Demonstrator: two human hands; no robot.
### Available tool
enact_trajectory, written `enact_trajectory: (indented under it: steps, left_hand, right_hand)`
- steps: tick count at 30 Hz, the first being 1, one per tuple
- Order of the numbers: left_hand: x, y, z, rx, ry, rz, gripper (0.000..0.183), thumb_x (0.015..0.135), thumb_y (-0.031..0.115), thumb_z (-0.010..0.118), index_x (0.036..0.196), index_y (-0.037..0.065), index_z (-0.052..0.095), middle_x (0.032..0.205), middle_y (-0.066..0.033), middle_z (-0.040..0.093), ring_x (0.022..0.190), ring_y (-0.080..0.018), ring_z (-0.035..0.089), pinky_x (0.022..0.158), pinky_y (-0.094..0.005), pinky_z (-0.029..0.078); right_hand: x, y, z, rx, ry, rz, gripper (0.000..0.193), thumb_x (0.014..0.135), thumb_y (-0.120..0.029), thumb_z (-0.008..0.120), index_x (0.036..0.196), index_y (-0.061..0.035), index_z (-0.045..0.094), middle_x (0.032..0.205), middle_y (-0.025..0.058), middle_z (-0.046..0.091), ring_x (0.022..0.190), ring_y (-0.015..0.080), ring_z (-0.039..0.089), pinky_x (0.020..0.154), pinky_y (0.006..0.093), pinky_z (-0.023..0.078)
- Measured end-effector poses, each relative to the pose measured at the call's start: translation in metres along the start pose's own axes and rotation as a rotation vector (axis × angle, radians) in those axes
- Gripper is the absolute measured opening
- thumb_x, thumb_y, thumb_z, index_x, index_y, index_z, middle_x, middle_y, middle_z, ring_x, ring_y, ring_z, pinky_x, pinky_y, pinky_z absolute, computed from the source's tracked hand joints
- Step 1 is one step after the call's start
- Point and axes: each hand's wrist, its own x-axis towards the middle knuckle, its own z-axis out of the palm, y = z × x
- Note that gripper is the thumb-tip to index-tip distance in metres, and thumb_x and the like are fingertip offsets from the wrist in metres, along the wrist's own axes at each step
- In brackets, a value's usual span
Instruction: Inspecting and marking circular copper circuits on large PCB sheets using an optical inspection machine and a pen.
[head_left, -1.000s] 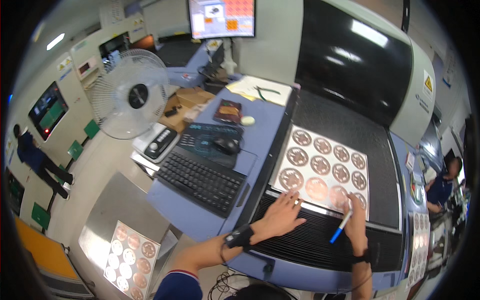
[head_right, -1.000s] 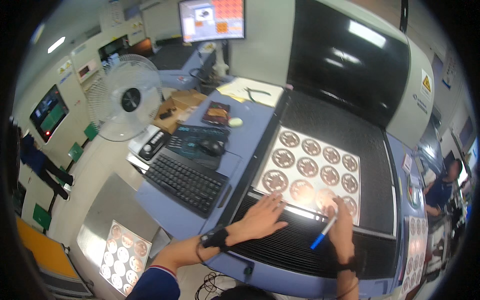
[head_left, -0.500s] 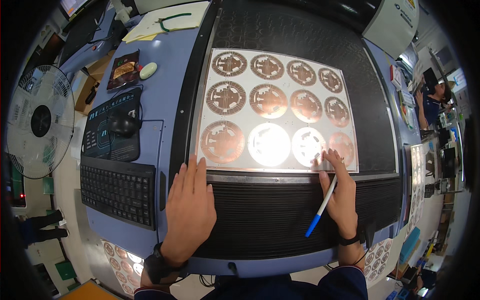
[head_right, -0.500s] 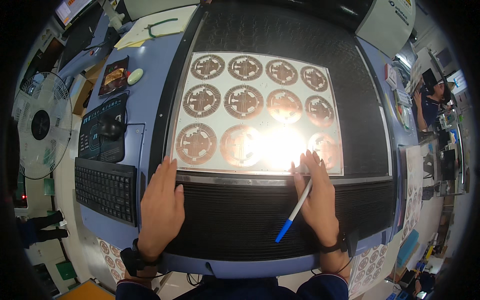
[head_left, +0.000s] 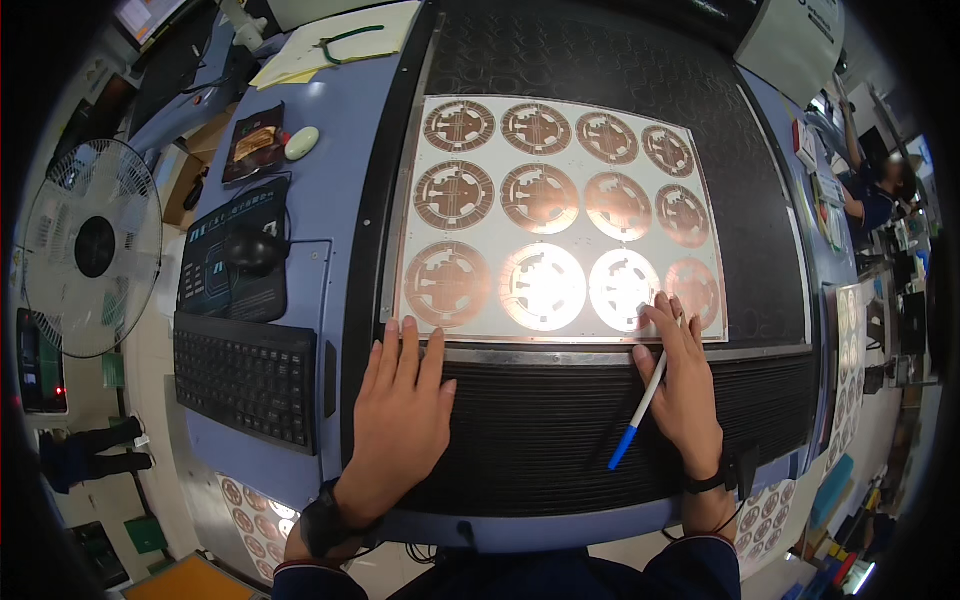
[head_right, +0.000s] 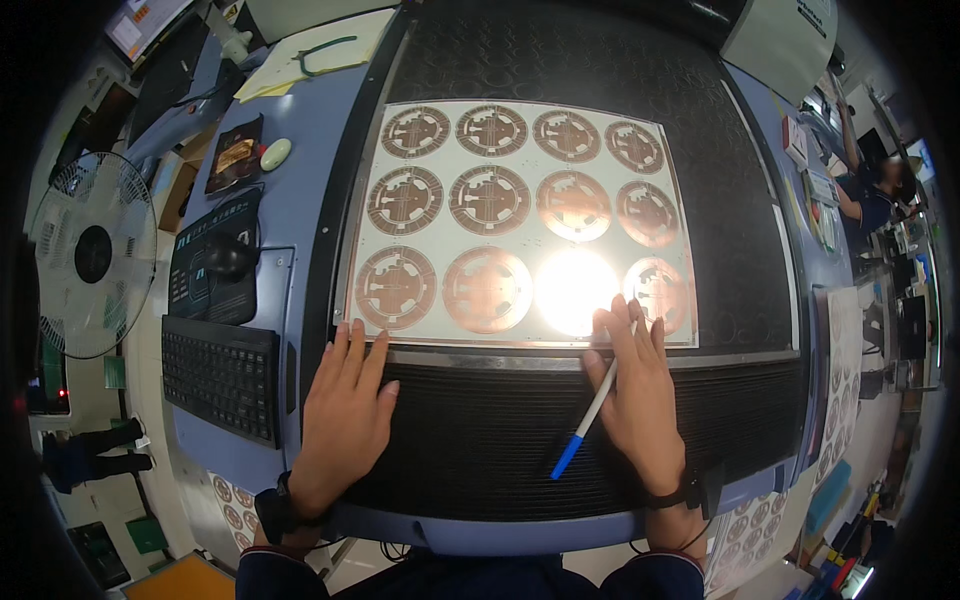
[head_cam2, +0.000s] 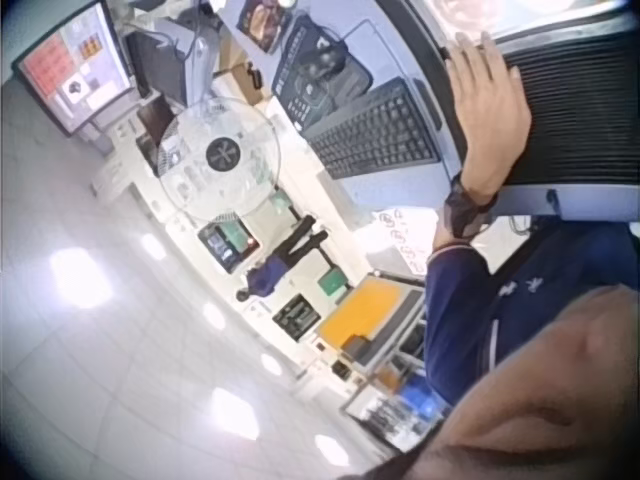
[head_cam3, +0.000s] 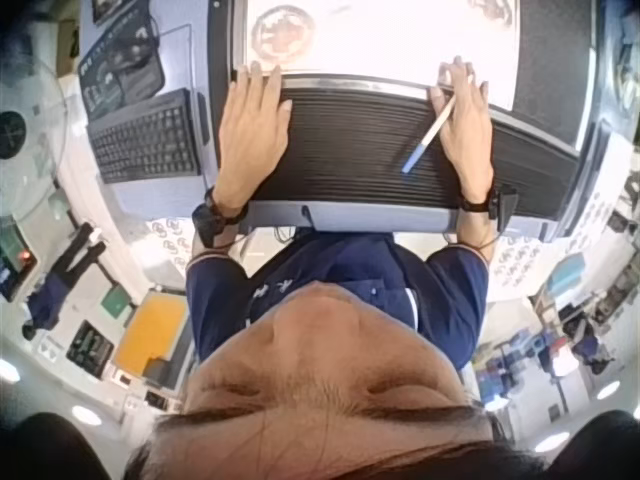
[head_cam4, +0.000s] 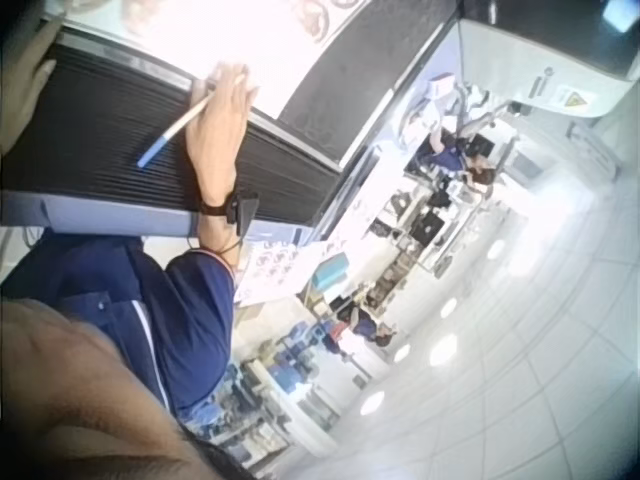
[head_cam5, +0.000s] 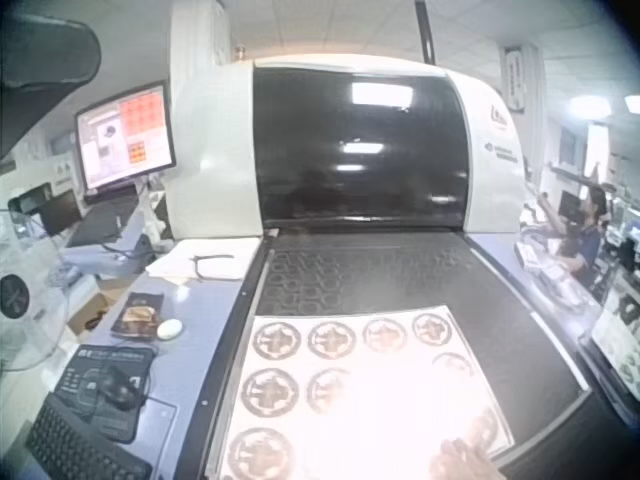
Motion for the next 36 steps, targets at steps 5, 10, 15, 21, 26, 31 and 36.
enact_trajectory:
  steps: [5,10,15,21,26,31,36]
  left_hand:
    - [0.002,0.003,-0.002,-0.036,0.047,-0.003,0.051,0.093,0.017,0.059,0.137,-0.005,0.047,0.14,-0.0315,0.045,0.132,-0.0461,0.042,0.11,-0.0494,0.035]
    - [0.006,-0.023,0.011,-0.213,0.276,-0.044,0.051,0.085,0.013,0.067,0.132,-0.001,0.052,0.135,-0.0224,0.052,0.125,-0.0383,0.052,0.102,-0.0449,0.044]
    - [0.019,-0.019,0.014,-0.75,0.721,-0.043,0.023,0.084,0.014,0.064,0.105,0.003,0.066,0.123,-0.0135,0.057,0.113,-0.0321,0.056,0.095,-0.0405,0.045]
    - [0.015,-0.01,-0.003,-1.631,0.871,-0.194,0.03,0.077,0.01,0.067,0.103,0.0,0.055,0.103,-0.0179,0.051,0.093,-0.0303,0.057,0.081,-0.0375,0.05]
    - [0.018,-0.008,0.002,-2.189,0.165,-0.316,0.07,0.078,0.019,0.074,0.131,-0.008,0.037,0.117,-0.0254,0.056,0.106,-0.0386,0.064,0.078,-0.0465,0.059]
    - [0.063,0.019,0.031,-2.645,-0.041,0.043,0.061,0.073,-0.007,0.064,0.127,-0.003,0.036,0.115,-0.0254,0.053,0.093,-0.0452,0.065,0.062,-0.0564,0.062]
    - [0.068,0.028,0.019,-2.745,0.112,-0.147,0.073,0.068,-0.013,0.06,0.134,0.0,0.033,0.117,-0.0252,0.048,0.097,-0.048,0.062,0.06,-0.0557,0.063]
  right_hand:
    - [-0.001,0.003,-0.005,-0.013,-0.033,-0.001,0.038,0.092,-0.013,0.062,0.128,-0.0031,0.052,0.137,0.027,0.05,0.135,0.0442,0.04,0.115,0.051,0.029]
    - [0.003,-0.006,0.007,0.115,-0.035,-0.055,0.039,0.092,-0.013,0.063,0.129,-0.002,0.056,0.133,0.0262,0.055,0.132,0.0412,0.045,0.113,0.0458,0.032]
    - [-0.008,0.013,0.003,0.085,-0.091,-0.036,0.048,0.094,-0.007,0.058,0.139,0.0043,0.044,0.135,0.0277,0.054,0.135,0.0385,0.045,0.112,0.0418,0.032]
    - [0.005,0.028,0.015,-0.188,0.321,-0.411,0.044,0.089,-0.023,0.068,0.13,-0.0084,0.06,0.122,0.0179,0.065,0.111,0.0312,0.062,0.098,0.0397,0.047]
    - [0.018,0.064,0.001,-0.173,0.486,-0.305,0.031,0.087,-0.02,0.066,0.114,-0.0045,0.069,0.105,0.0194,0.071,0.095,0.0356,0.067,0.082,0.0448,0.054]
    - [0.014,0.069,-0.017,-0.317,0.517,-0.264,0.032,0.088,-0.019,0.064,0.117,-0.0043,0.067,0.108,0.0189,0.07,0.099,0.0347,0.066,0.085,0.0443,0.052]
    - [0.015,0.07,-0.033,-0.396,0.512,-0.236,0.033,0.089,-0.018,0.063,0.119,-0.0041,0.065,0.111,0.0184,0.069,0.102,0.0338,0.065,0.088,0.0438,0.051]
